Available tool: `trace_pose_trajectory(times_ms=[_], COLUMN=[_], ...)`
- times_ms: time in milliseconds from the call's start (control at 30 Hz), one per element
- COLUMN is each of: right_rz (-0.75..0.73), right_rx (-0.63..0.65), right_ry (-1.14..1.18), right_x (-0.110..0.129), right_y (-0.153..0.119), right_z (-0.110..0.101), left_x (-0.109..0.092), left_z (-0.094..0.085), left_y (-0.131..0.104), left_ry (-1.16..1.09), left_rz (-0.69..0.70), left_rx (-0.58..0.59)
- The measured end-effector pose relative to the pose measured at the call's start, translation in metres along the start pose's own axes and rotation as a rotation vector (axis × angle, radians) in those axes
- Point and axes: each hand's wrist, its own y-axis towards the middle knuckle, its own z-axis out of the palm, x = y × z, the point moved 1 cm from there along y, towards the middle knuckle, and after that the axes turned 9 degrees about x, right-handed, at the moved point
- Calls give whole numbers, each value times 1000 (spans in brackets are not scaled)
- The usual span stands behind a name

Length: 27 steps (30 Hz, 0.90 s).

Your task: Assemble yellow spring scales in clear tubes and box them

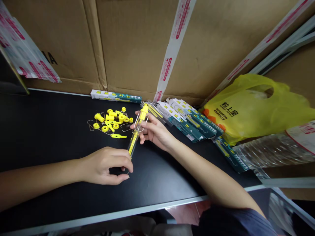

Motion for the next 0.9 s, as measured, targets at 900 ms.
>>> trace_pose_trajectory(times_ms=[900], right_rz=[-189], right_rx=[-249], right_ry=[-10], right_x=[0], right_y=[6], right_z=[-14], left_x=[6], left_z=[-10], left_y=[-2], left_ry=[105], left_rz=[-289], left_rx=[-388])
